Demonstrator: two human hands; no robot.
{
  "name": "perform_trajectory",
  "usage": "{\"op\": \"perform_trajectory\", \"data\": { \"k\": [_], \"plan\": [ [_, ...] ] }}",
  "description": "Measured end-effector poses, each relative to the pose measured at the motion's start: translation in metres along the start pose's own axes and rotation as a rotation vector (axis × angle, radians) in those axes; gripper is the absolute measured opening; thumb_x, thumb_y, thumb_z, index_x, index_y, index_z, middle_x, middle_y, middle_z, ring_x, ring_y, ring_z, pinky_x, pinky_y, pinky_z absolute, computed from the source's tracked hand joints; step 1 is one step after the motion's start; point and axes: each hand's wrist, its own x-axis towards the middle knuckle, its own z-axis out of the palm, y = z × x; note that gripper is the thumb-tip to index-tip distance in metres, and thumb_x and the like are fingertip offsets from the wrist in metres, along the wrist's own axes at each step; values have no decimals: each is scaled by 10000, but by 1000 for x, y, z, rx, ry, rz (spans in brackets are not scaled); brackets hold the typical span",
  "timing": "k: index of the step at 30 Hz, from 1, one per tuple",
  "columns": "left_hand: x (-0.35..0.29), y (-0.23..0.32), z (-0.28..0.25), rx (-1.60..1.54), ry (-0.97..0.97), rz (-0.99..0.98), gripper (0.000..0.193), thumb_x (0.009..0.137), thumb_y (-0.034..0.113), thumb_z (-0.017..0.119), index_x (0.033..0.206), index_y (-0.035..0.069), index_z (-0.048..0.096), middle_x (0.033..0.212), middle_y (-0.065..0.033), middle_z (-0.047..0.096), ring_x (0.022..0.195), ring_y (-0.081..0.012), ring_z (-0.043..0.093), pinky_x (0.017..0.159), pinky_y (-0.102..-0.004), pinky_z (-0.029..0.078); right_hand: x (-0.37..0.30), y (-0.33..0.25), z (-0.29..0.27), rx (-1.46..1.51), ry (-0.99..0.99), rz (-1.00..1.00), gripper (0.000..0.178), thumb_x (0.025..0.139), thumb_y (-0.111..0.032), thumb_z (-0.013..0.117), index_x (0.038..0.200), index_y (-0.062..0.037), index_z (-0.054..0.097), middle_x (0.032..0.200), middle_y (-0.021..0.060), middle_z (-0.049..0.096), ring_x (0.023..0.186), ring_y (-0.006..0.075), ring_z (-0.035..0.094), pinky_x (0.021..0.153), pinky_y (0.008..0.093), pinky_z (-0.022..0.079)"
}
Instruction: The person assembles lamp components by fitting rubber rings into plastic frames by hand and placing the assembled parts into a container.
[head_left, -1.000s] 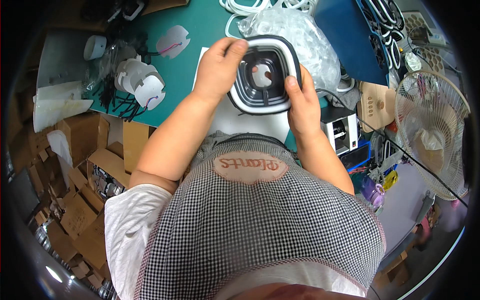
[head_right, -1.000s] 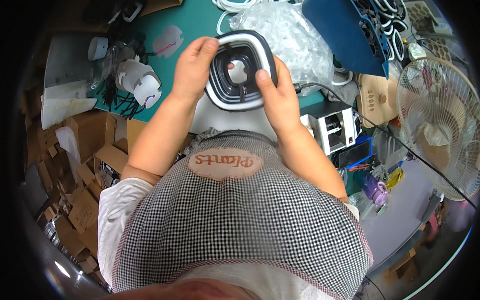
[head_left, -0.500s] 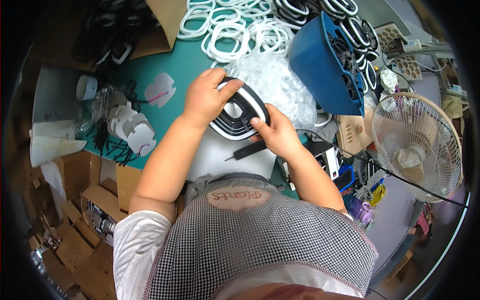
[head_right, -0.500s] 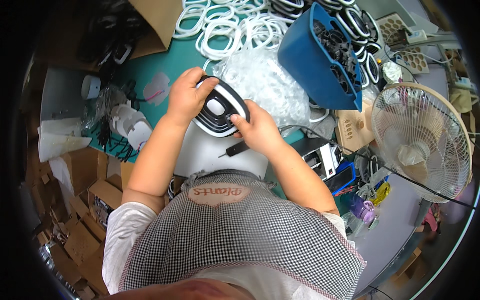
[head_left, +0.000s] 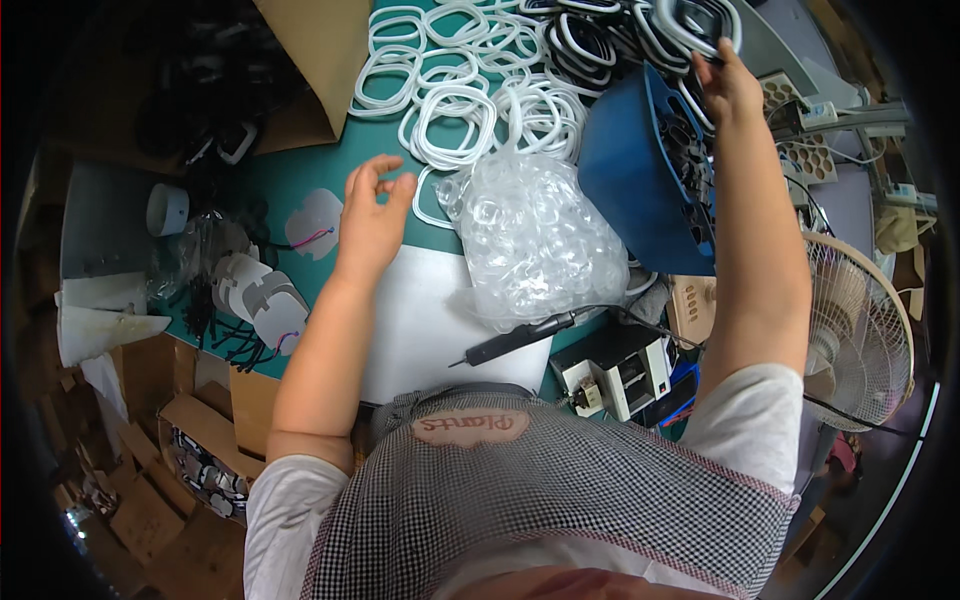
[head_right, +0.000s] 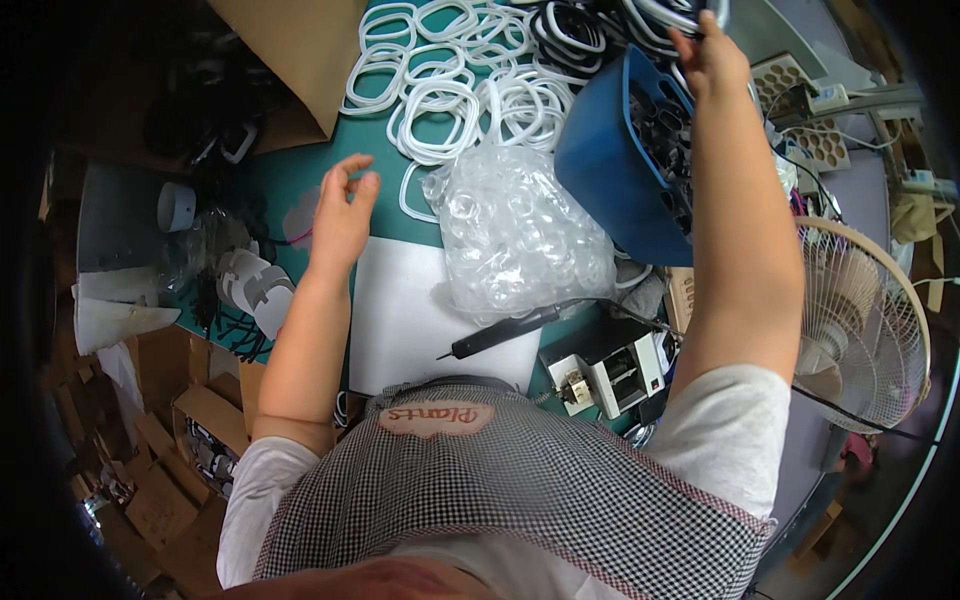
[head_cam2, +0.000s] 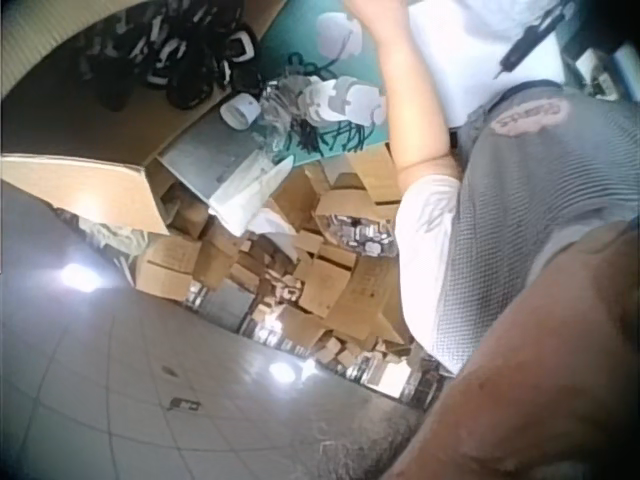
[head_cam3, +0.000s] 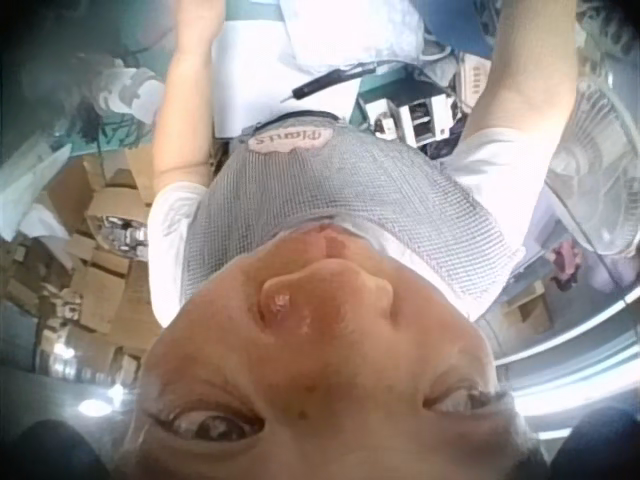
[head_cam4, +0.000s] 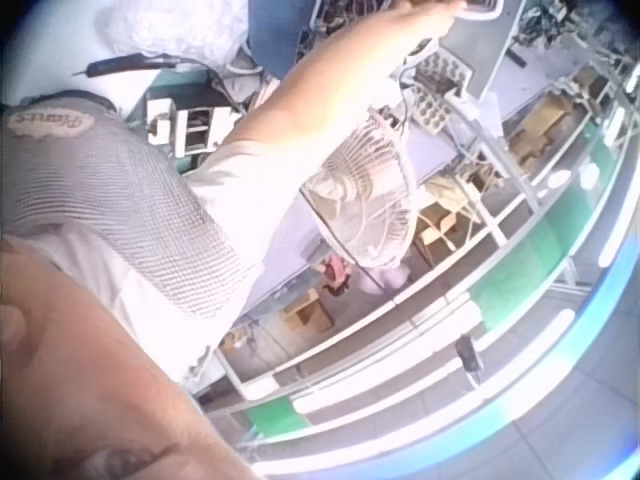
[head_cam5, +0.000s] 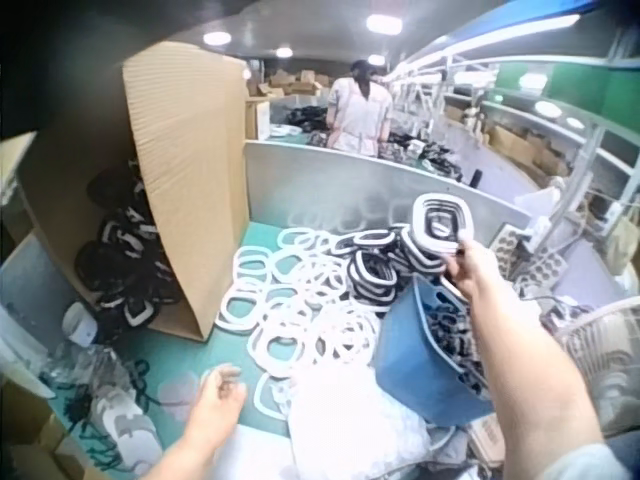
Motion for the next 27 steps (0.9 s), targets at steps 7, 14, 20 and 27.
{"op": "perform_trajectory", "data": {
  "k": [7,14,20,27],
  "plan": [
    [-7,-57,-31,73,99,-23,340,877,289,640,1094,31,602,1246,-155,505,905,-194,581,885,-340,461,37,18,8,-91,-60,189,633,851,-164,707,1287,113,342,1253,293,438,1047,437,587,816,446,597],
    [64,-123,-91,301,299,-163,435,846,323,661,1154,24,594,1174,-184,551,953,-238,591,881,-344,471,-166,8,75,-446,-751,65,556,973,-257,509,1429,0,322,1386,201,453,1084,197,620,817,251,535],
    [185,-208,-149,838,215,-284,595,838,330,645,1325,36,470,1354,-256,448,1256,-374,444,1049,-408,380,-258,16,50,-521,-895,150,630,880,-345,641,1293,90,449,1267,226,542,897,218,666,727,283,530],
    [206,-261,-176,1136,167,-378,758,757,280,748,1410,126,396,1425,-187,389,1289,-390,402,1090,-410,344,-282,39,2,-421,-845,361,427,912,-166,620,1259,49,494,1151,179,632,900,221,683,746,290,559]
  ]
}}
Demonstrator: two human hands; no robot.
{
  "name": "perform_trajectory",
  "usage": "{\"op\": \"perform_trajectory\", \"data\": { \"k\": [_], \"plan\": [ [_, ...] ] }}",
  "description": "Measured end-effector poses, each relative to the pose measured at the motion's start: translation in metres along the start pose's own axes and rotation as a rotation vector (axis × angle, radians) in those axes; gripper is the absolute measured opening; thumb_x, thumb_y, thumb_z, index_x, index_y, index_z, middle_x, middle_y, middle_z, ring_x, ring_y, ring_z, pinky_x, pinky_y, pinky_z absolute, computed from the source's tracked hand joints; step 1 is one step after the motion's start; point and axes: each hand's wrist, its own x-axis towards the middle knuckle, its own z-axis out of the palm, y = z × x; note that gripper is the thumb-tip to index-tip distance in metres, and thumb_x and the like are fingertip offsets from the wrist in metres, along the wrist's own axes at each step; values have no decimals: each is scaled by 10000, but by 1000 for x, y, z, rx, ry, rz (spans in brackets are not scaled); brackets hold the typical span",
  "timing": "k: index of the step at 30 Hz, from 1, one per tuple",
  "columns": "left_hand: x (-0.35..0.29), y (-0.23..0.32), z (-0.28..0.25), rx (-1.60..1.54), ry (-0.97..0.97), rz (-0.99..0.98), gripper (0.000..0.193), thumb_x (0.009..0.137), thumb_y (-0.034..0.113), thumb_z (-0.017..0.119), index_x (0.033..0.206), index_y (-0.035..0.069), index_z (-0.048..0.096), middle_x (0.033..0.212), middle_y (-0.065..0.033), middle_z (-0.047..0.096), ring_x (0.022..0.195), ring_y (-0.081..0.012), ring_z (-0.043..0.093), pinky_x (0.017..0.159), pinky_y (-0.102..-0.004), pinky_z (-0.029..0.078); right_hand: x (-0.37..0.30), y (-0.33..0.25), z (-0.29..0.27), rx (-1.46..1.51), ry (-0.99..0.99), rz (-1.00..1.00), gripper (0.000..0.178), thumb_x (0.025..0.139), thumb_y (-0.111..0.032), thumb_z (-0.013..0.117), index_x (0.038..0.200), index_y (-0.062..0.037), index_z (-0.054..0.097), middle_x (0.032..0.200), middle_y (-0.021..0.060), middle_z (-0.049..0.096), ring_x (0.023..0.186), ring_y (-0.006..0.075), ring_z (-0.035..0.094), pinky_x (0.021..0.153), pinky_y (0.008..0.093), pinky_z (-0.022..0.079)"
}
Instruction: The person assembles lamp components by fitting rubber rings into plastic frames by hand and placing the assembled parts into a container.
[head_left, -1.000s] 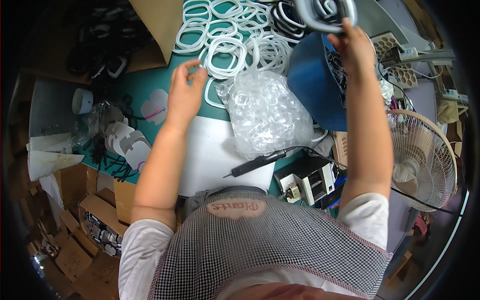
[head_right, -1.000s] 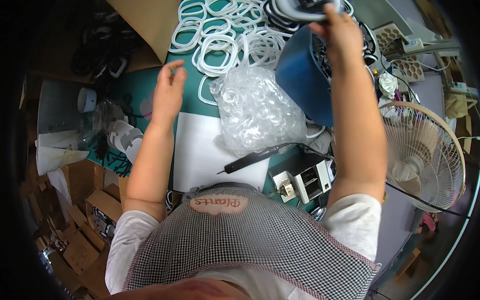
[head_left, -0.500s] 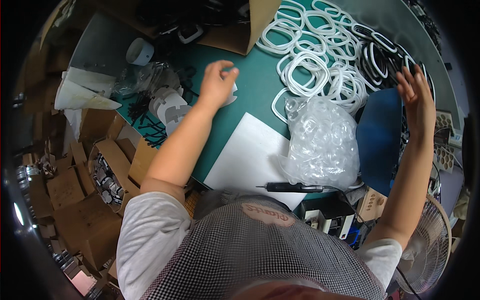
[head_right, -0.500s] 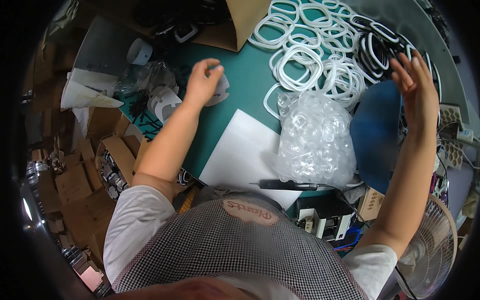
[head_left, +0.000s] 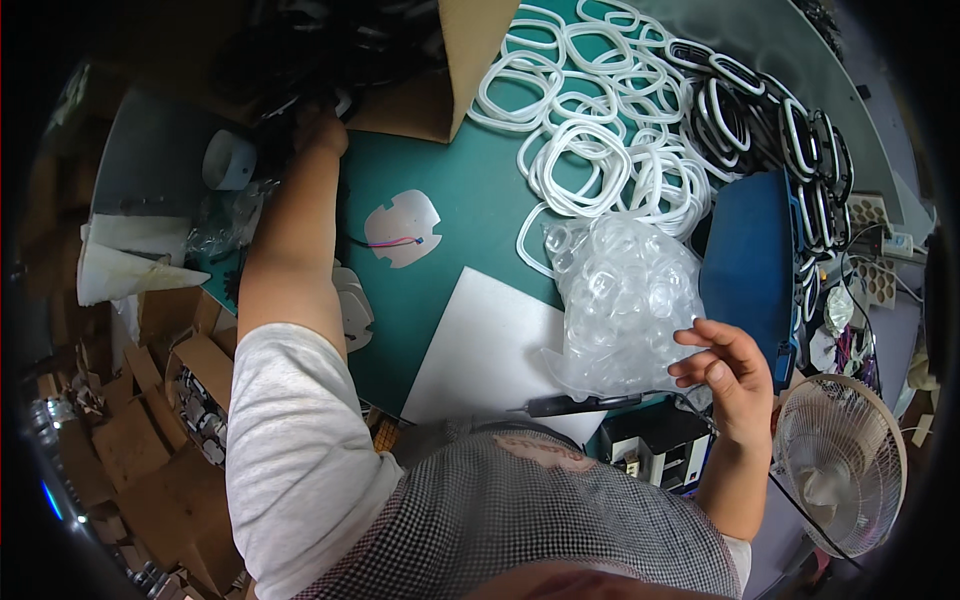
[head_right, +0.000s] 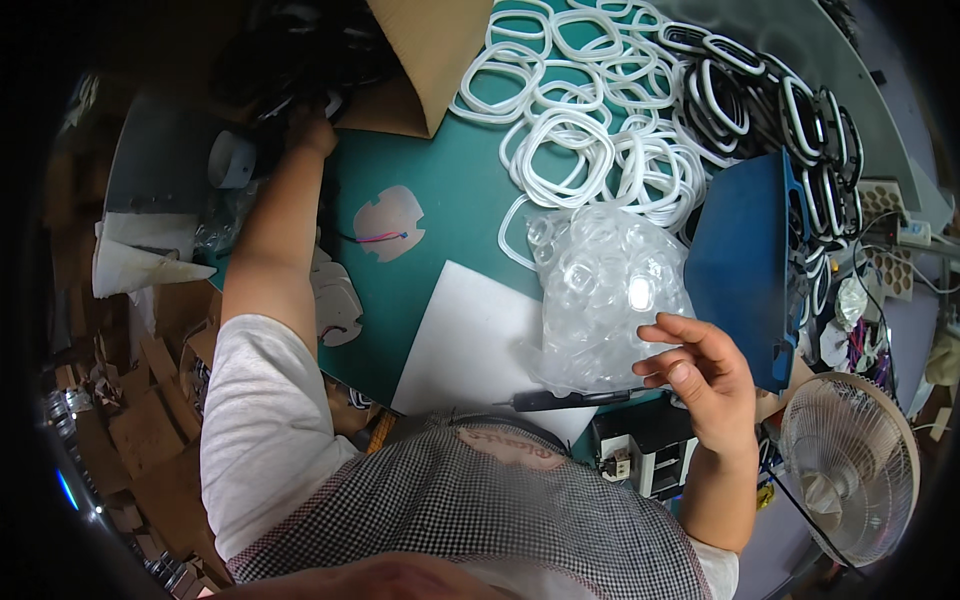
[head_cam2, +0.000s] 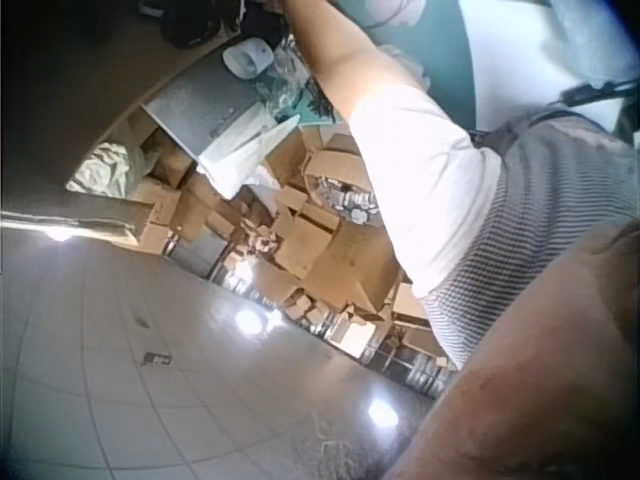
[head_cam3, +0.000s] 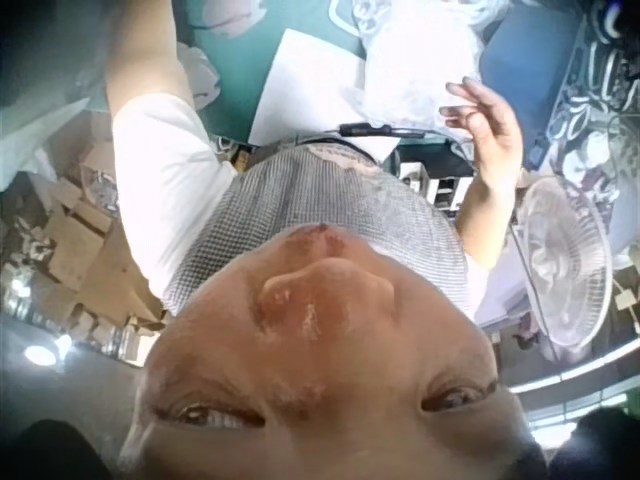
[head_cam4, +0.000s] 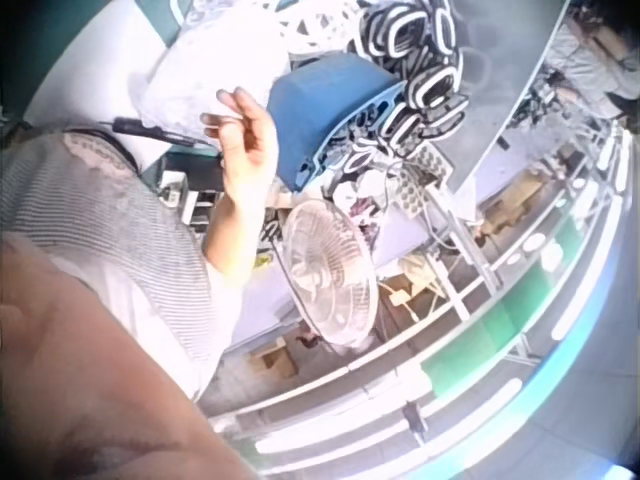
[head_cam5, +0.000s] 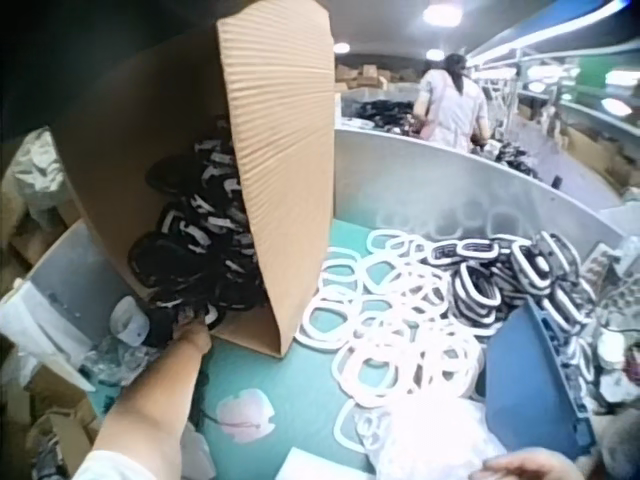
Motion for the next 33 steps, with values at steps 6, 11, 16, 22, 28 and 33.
{"op": "perform_trajectory", "data": {
  "k": [6,11,16,22,28,33],
  "plan": [
    [-73,15,-52,207,-26,190,688,718,319,764,1301,69,497,1319,-178,487,1195,-351,496,988,-420,436,6,14,14,43,3,65,387,917,-115,591,1255,51,501,1145,176,633,884,206,678,752,287,550],
    [-161,26,-89,-855,-292,314,532,756,337,712,1125,-22,578,1069,-140,628,991,-242,612,880,-339,471,14,29,44,99,-64,89,399,916,-88,574,1289,26,488,1179,160,606,943,202,646,791,295,522],
    [-280,66,-126,-1714,-1348,551,612,776,285,744,1242,-33,509,1136,-79,617,1040,-168,581,946,-303,440,18,92,91,-38,88,-4,717,864,-47,636,1464,-40,243,1386,162,423,1274,228,423,954,331,441],
    [-320,108,-96,-1837,-1414,704,723,848,417,676,1314,-87,448,1275,-139,556,1154,-220,541,998,-354,412,-22,114,93,545,58,260,233,917,-133,591,1097,9,632,1061,88,665,954,174,628,870,318,509],
    [-260,201,-61,-967,-285,707,371,892,188,592,1261,143,575,1289,-99,555,1146,-246,543,931,-357,446,-56,116,72,375,177,97,339,915,-254,623,1091,35,618,1009,116,679,931,193,651,851,345,535],
    [-233,237,-16,-244,191,884,334,779,152,636,1113,158,651,1177,-95,606,1224,-273,477,1022,-401,362,-68,96,70,327,199,57,312,924,-260,611,1082,7,641,1038,94,667,969,173,613,892,317,475]
  ]
}}
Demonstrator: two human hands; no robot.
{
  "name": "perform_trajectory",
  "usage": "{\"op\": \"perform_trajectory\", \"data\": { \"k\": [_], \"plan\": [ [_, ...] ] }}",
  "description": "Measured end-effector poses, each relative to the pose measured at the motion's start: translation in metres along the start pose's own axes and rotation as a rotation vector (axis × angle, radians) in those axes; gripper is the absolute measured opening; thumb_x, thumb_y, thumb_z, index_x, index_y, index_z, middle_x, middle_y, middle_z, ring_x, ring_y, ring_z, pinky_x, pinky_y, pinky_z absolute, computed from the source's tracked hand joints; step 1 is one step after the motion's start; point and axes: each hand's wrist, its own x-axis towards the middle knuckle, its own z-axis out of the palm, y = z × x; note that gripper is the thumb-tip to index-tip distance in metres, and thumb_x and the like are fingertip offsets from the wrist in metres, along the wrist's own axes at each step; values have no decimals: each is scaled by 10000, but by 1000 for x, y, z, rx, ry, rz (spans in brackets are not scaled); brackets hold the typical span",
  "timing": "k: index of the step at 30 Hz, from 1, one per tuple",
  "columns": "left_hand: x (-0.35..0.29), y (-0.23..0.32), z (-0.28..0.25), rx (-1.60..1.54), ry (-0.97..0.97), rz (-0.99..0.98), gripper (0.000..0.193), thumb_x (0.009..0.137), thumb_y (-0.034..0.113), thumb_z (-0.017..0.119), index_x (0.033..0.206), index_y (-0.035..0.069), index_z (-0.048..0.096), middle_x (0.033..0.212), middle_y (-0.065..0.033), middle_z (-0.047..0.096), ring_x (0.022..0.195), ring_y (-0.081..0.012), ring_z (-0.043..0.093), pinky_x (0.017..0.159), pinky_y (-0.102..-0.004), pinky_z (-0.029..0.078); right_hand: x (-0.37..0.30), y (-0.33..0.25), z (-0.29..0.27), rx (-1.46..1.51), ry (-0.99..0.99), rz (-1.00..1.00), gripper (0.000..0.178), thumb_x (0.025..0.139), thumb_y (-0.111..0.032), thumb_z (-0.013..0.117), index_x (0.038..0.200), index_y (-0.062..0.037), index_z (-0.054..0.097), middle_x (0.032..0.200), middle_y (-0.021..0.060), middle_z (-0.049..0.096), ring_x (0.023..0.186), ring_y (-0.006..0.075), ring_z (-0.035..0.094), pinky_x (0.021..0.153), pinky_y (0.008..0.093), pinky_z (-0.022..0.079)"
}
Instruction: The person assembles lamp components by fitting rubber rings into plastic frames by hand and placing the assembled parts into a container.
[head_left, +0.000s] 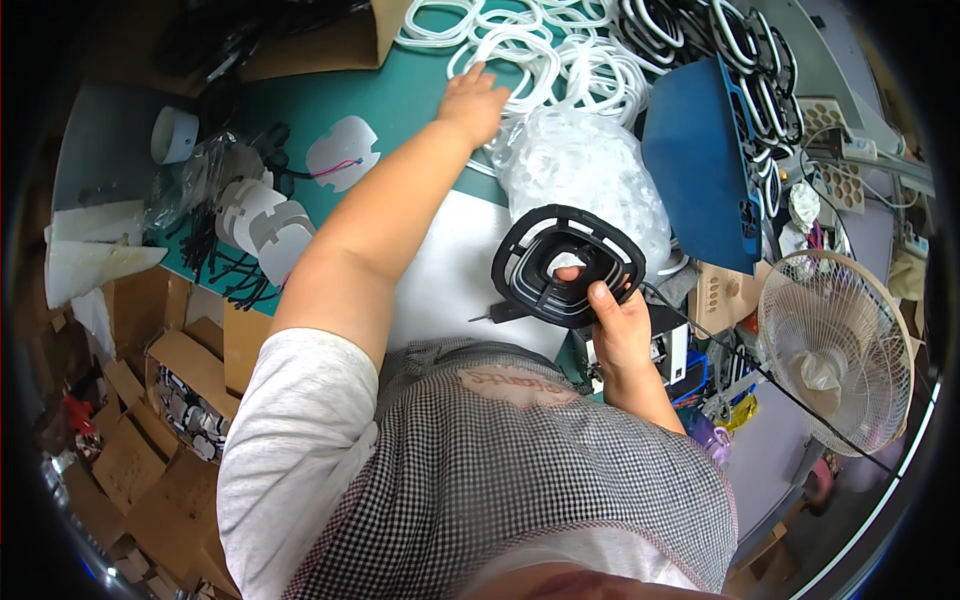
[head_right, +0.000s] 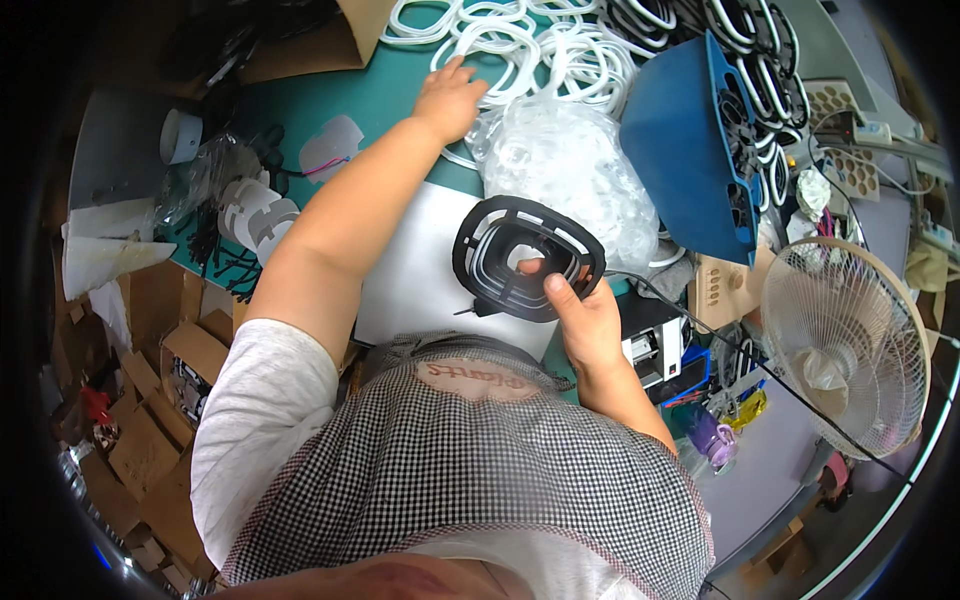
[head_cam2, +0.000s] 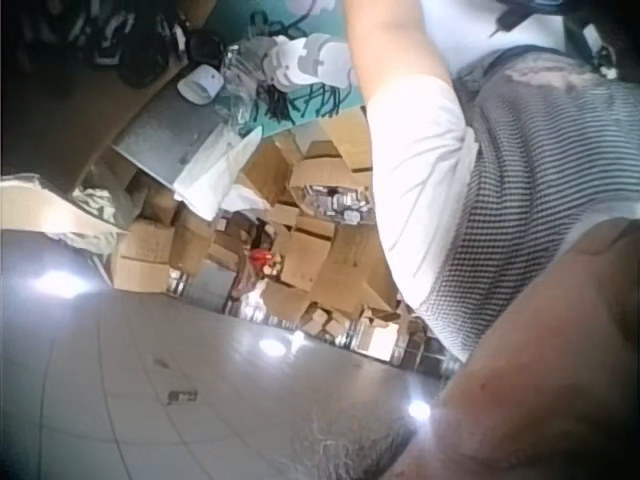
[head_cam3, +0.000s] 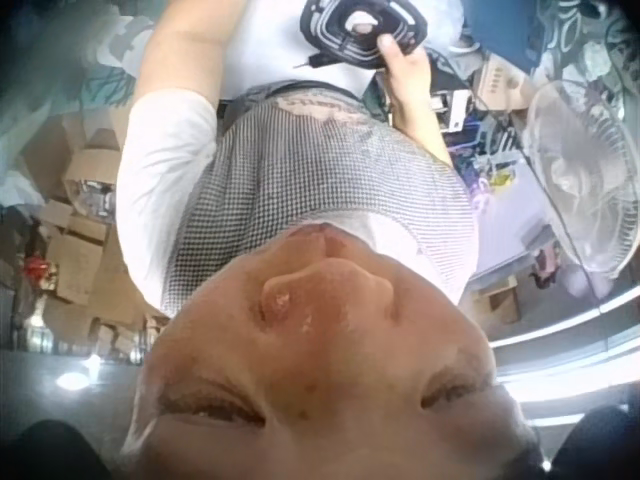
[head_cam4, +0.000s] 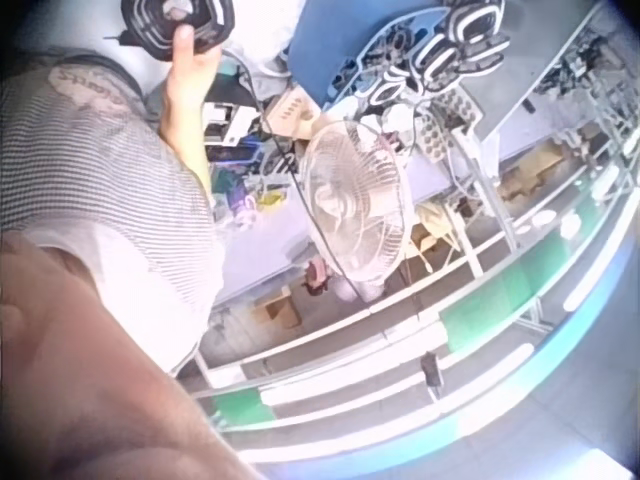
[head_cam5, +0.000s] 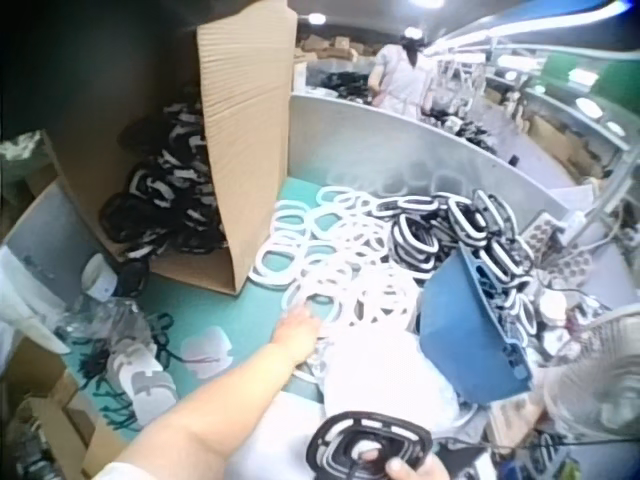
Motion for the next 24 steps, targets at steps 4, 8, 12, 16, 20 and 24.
{"op": "perform_trajectory", "data": {
  "k": [4,8,12,16,20,24],
  "plan": [
    [-1,-8,-25,-188,12,81,243,756,208,685,992,149,690,1037,-47,662,1094,-263,563,935,-409,419,-7,-2,-6,52,24,-22,332,928,-281,606,1083,10,640,1038,90,665,970,171,613,893,315,475],
    [-18,-16,-61,-489,338,-22,241,798,228,701,991,86,674,842,-66,686,859,-260,643,786,-371,496,-4,2,-14,40,25,-23,423,932,-331,589,1149,32,581,1041,127,671,926,192,654,845,328,528],
    [-43,-11,-113,-1288,244,-366,274,915,261,614,1044,21,630,774,-25,623,730,-161,591,750,-312,497,-3,-2,-16,99,35,-28,405,963,-333,534,1090,41,625,1003,108,672,911,167,638,856,295,497],
    [-75,8,-179,-1913,150,-441,319,1003,264,468,1108,-22,562,689,28,395,585,-71,368,611,-240,408,-5,-1,-21,95,57,-85,470,991,-381,455,1092,47,621,962,100,682,830,127,649,776,243,503],
    [-103,34,-207,-1996,-4,-442,309,1009,266,447,1094,-13,549,664,36,321,549,-59,288,515,-220,290,-15,-1,-23,117,35,-154,456,1000,-365,436,1166,38,566,1033,118,669,867,153,657,778,263,534],
    [-120,64,-227,-1903,-154,-381,267,986,251,501,1070,2,544,645,43,351,517,-48,291,465,-201,300,-26,3,-21,168,65,-152,414,1002,-339,440,1202,6,550,1096,131,647,939,177,646,810,277,531]
  ]
}}
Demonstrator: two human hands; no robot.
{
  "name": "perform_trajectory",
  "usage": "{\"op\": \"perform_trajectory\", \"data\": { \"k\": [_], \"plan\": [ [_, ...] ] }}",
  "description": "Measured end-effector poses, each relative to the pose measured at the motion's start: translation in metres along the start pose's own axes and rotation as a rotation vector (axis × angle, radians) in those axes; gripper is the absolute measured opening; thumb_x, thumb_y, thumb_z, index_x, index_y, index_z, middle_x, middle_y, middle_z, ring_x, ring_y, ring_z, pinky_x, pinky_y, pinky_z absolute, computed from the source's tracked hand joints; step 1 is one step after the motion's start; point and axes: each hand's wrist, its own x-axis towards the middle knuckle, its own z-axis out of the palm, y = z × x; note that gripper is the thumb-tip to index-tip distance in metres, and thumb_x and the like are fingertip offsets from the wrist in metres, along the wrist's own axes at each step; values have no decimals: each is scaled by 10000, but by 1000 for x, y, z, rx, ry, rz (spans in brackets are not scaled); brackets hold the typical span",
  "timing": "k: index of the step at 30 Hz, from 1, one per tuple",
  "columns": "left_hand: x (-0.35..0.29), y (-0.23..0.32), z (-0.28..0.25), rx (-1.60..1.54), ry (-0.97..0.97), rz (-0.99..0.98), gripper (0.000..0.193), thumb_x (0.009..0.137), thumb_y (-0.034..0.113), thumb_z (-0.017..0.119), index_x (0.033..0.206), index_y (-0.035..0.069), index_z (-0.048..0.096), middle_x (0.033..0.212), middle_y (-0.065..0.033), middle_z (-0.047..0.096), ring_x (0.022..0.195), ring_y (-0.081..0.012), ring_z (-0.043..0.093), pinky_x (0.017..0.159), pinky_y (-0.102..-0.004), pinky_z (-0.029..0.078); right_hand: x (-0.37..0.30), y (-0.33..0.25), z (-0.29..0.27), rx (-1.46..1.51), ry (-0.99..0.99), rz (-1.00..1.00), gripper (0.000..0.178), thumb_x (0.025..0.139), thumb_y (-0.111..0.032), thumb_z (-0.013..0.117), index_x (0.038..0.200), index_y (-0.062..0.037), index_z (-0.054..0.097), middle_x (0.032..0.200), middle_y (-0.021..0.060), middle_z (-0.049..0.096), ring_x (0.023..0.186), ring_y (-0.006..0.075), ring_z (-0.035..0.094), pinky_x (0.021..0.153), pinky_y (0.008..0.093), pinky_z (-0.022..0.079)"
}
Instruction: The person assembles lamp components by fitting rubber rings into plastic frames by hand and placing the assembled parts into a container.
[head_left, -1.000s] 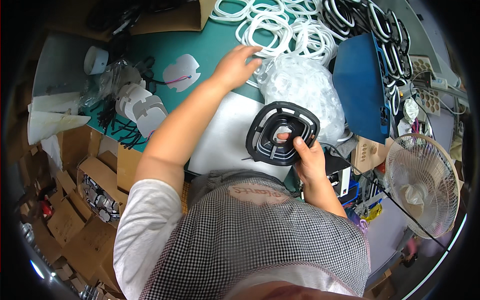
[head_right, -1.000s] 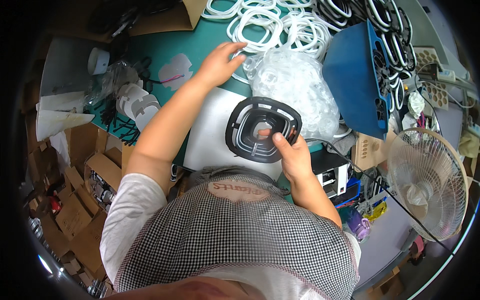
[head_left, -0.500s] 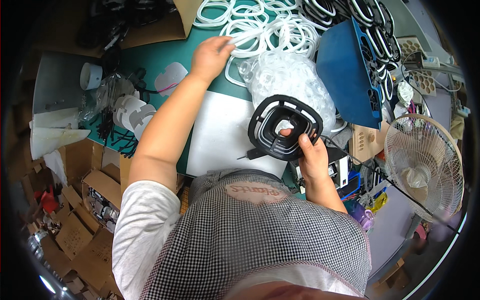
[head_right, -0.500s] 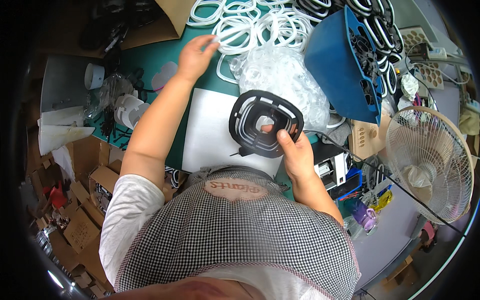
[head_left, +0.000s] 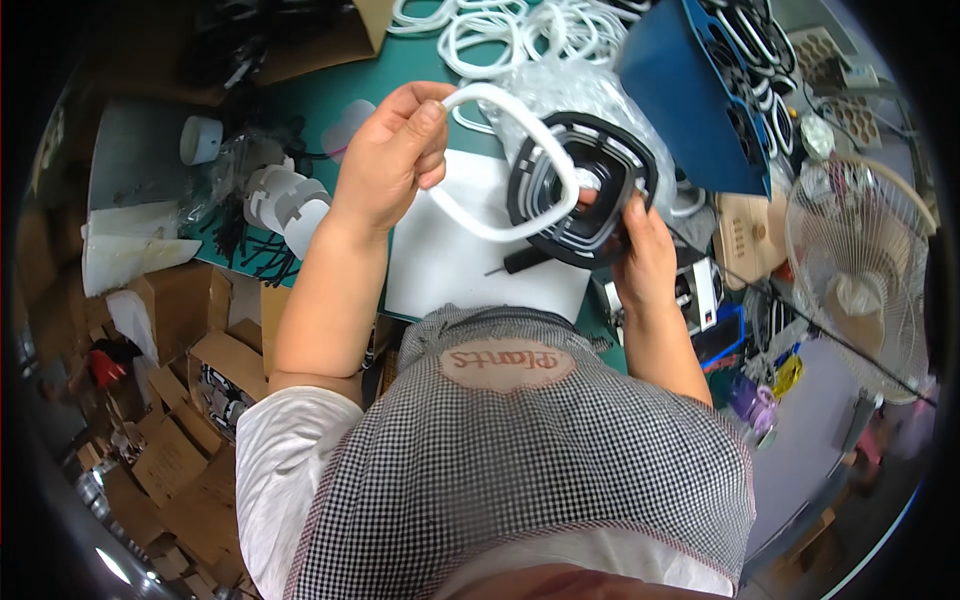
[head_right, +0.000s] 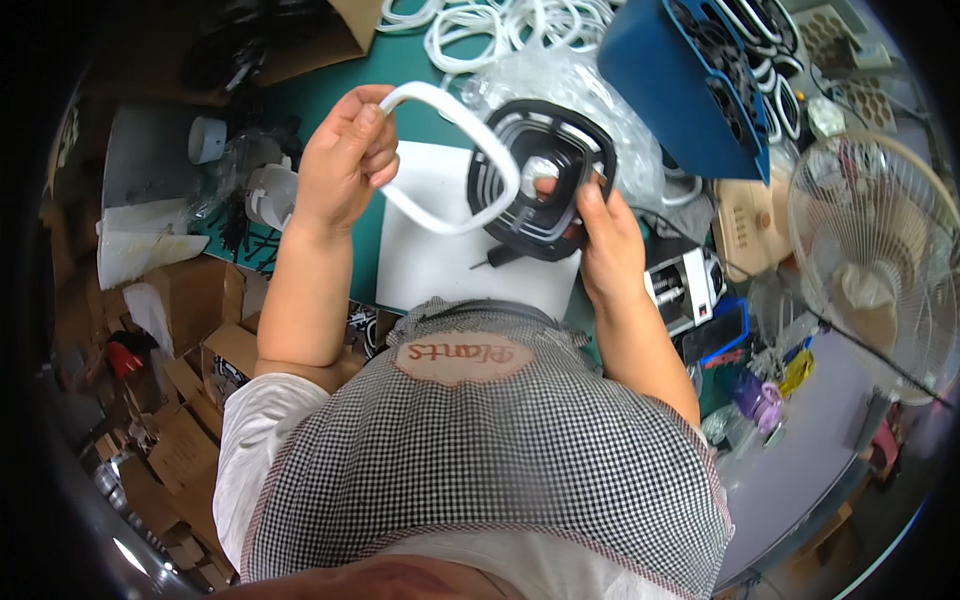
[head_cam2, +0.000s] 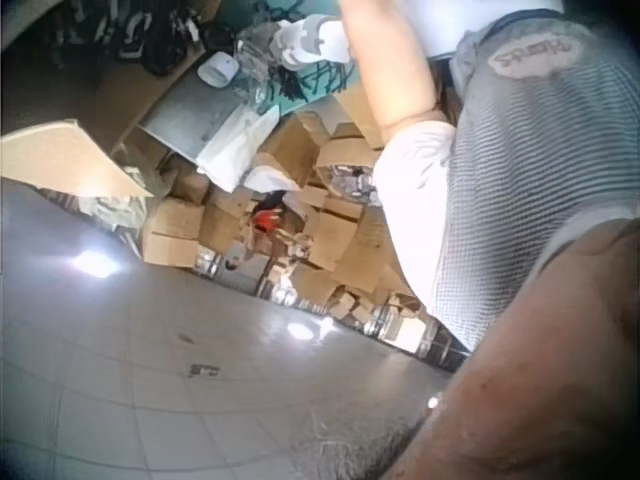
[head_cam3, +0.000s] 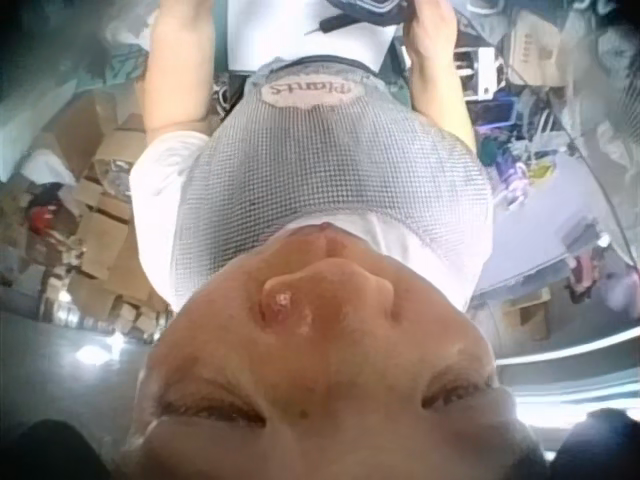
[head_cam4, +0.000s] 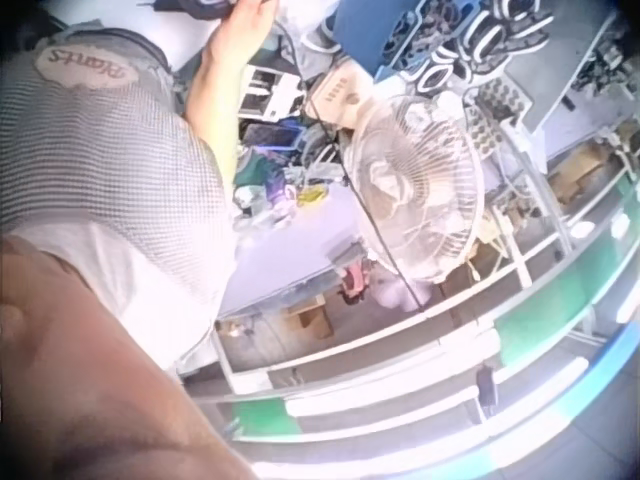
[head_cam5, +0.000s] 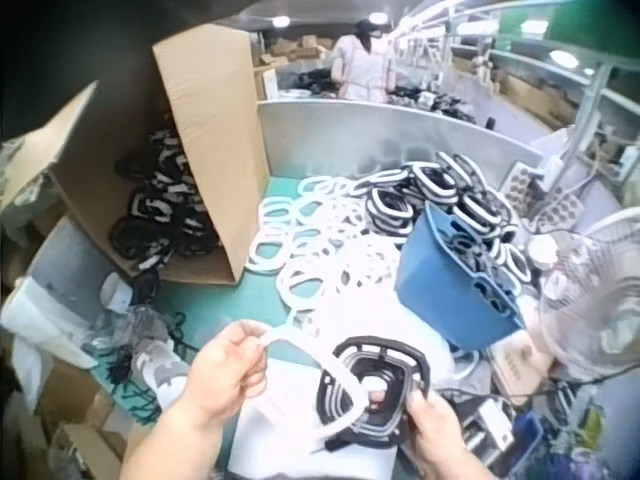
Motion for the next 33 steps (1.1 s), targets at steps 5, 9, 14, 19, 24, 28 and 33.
{"op": "perform_trajectory", "data": {
  "k": [5,9,14,19,24,28,33],
  "plan": [
    [-25,1,41,259,-60,-97,236,949,222,568,1061,16,545,651,31,454,491,-27,364,421,-185,321,-9,3,-3,21,-171,-28,520,979,-376,485,1310,23,439,1143,162,630,957,213,651,810,285,536],
    [-24,-8,61,426,-95,-63,229,939,232,580,1003,12,579,668,7,522,469,-43,436,415,-188,364,-24,-1,3,130,-190,-20,529,974,-388,489,1299,28,465,1126,142,639,944,200,651,821,297,538],
    [-23,-19,73,692,-69,3,231,941,241,589,954,11,579,658,20,541,474,-35,444,422,-189,361,-32,-3,-4,11,-323,-26,577,880,-324,662,1296,34,481,1111,109,644,942,180,642,833,291,528],
    [-28,-33,76,932,-8,209,242,908,247,630,921,12,576,680,-20,583,545,-90,525,490,-245,420,-39,-16,3,-154,-240,74,493,868,-150,678,1282,40,489,1093,90,647,913,157,638,803,281,530],
    [-28,-9,95,1676,85,54,230,877,227,656,864,8,586,751,-63,611,667,-133,583,602,-261,464,-38,-14,4,-138,-189,45,386,938,-171,576,1248,40,488,1056,95,647,880,139,634,767,264,530],
    [-24,-28,78,1067,-56,175,219,857,214,670,919,9,627,808,-56,634,727,-102,585,664,-246,473,-41,-14,11,-73,-242,1,350,943,-167,563,1208,53,502,997,87,646,825,127,630,728,253,531],
    [-29,-41,75,915,-97,29,219,877,186,648,986,-3,648,854,-32,652,747,-85,579,677,-240,478,-41,2,8,-238,-125,-37,347,951,-190,553,1191,58,517,991,106,643,803,139,638,715,257,535]
  ]
}}
